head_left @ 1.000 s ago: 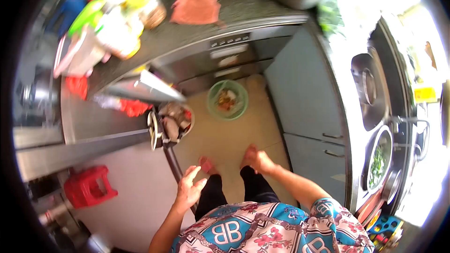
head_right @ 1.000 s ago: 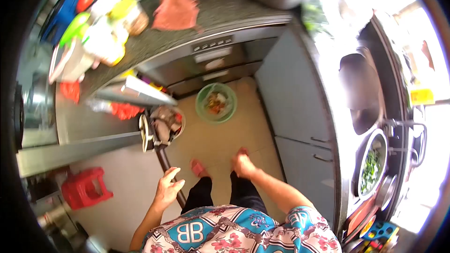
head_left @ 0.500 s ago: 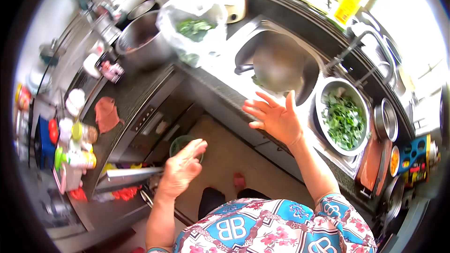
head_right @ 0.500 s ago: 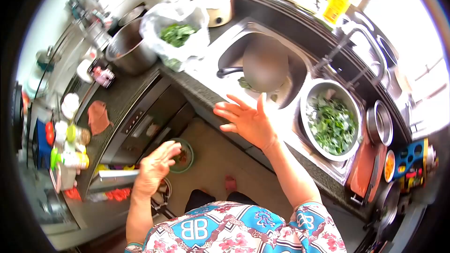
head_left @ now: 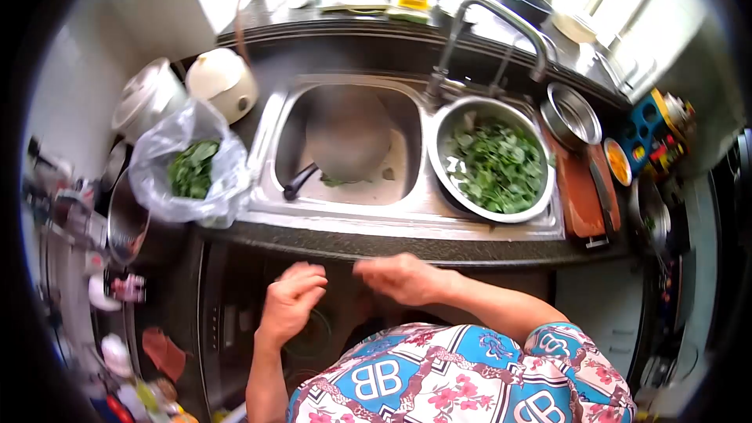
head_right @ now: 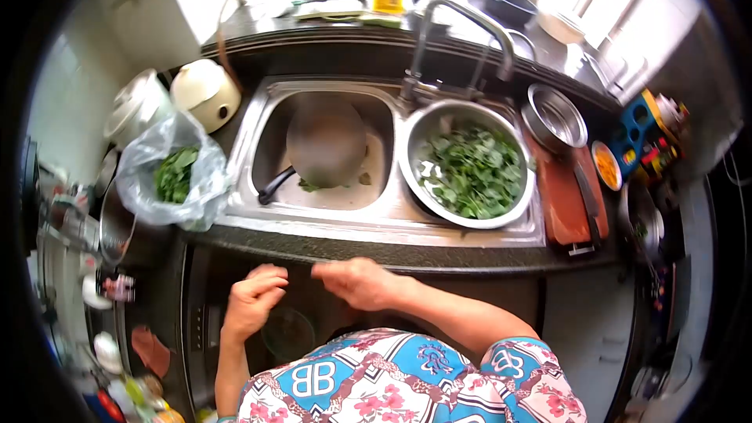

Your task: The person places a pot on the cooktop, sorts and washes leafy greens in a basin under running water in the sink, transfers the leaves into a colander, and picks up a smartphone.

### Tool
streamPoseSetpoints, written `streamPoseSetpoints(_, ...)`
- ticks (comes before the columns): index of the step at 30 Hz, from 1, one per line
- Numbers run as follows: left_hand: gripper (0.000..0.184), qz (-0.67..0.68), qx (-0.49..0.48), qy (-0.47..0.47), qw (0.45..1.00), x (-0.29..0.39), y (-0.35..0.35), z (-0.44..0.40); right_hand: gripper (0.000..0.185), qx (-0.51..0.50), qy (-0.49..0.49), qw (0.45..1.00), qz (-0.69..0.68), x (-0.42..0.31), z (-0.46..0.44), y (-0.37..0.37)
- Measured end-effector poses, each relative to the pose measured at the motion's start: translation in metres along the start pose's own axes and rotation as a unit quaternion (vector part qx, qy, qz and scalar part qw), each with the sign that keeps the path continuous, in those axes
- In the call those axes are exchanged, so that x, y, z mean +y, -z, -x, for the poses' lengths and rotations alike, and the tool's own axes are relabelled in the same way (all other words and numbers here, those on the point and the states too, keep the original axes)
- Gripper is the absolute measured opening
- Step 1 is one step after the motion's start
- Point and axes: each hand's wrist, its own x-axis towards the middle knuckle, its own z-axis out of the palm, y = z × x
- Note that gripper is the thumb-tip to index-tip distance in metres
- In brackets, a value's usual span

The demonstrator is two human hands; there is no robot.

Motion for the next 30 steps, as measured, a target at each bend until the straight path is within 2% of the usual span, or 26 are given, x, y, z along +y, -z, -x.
streamPoseSetpoints(1,0.016,0.208,0.034,0.170,0.963,-0.010,0.003,0.007,0.033,0.064,-0.006,0.997,0.049,-0.001,0.000,0.011)
streamPoseSetpoints(2,0.014,0.393,0.065,0.335,0.854,-0.001,0.012,-0.002,0.031,0.126,-0.010,0.987,0.102,0.000,-0.002,0.023)
streamPoseSetpoints(3,0.017,0.273,0.099,0.265,0.919,-0.018,0.014,-0.013,0.021,0.210,0.014,0.962,0.173,0.013,-0.002,0.026)
streamPoseSetpoints(4,0.016,0.148,0.131,0.222,0.955,-0.042,0.016,-0.019,0.021,0.219,0.011,0.960,0.175,0.022,0.005,0.030)
streamPoseSetpoints(6,0.017,0.235,0.144,0.235,0.932,-0.049,0.021,-0.041,0.010,0.118,-0.160,0.980,0.009,0.029,0.021,0.044)
streamPoseSetpoints(9,0.021,0.219,0.165,0.232,0.933,-0.079,0.008,-0.068,0.011,0.192,-0.251,0.949,0.016,0.027,0.042,0.061)
streamPoseSetpoints(10,0.022,0.089,0.145,0.238,0.956,-0.093,0.007,-0.078,0.014,0.216,-0.264,0.940,0.003,0.033,0.047,0.068)
streamPoseSetpoints(11,0.021,0.057,0.141,0.291,0.945,-0.073,0.009,-0.102,0.015,0.238,-0.277,0.930,-0.042,0.036,0.051,0.076)
streamPoseSetpoints(13,0.023,0.005,0.141,0.252,0.957,-0.095,0.004,-0.133,0.017,0.266,-0.294,0.912,-0.102,0.052,0.062,0.091)
streamPoseSetpoints(14,0.025,-0.136,0.103,0.211,0.962,-0.113,0.006,-0.146,0.018,0.285,-0.305,0.899,-0.133,0.056,0.063,0.099)
streamPoseSetpoints(15,0.039,-0.180,0.130,0.182,0.958,-0.121,0.003,-0.159,0.020,0.288,-0.309,0.893,-0.157,0.059,0.063,0.108)
streamPoseSetpoints(16,0.060,-0.225,0.081,0.257,0.936,-0.128,0.003,-0.174,0.022,0.291,-0.313,0.886,-0.180,0.063,0.065,0.118)
streamPoseSetpoints(18,0.072,-0.258,-0.007,0.324,0.910,-0.152,0.006,-0.194,0.023,0.280,-0.298,0.904,-0.126,0.077,0.069,0.134)
streamPoseSetpoints(20,0.079,-0.169,-0.097,0.393,0.899,-0.184,0.006,-0.208,0.018,0.300,-0.309,0.884,-0.181,0.080,0.066,0.148)
streamPoseSetpoints(21,0.080,-0.131,-0.107,0.415,0.894,-0.194,0.002,-0.211,0.015,0.299,-0.287,0.881,-0.229,0.083,0.064,0.154)
streamPoseSetpoints(23,0.082,-0.078,-0.133,0.447,0.881,-0.209,-0.004,-0.218,0.023,0.318,-0.266,0.876,-0.246,0.092,0.063,0.161)
streamPoseSetpoints(24,0.074,-0.097,-0.137,0.435,0.885,-0.216,-0.008,-0.220,0.026,0.321,-0.272,0.875,-0.240,0.096,0.063,0.165)
streamPoseSetpoints(26,0.057,-0.022,-0.214,0.489,0.845,-0.222,-0.012,-0.230,0.026,0.325,-0.278,0.867,-0.255,0.106,0.068,0.170)
streamPoseSetpoints(27,0.040,0.058,-0.210,0.512,0.831,-0.221,-0.013,-0.233,0.027,0.330,-0.282,0.860,-0.268,0.112,0.069,0.170)
streamPoseSetpoints(30,0.036,0.143,-0.299,0.561,0.759,-0.216,-0.011,-0.251,0.030,0.360,-0.309,0.834,-0.281,0.116,0.068,0.170)
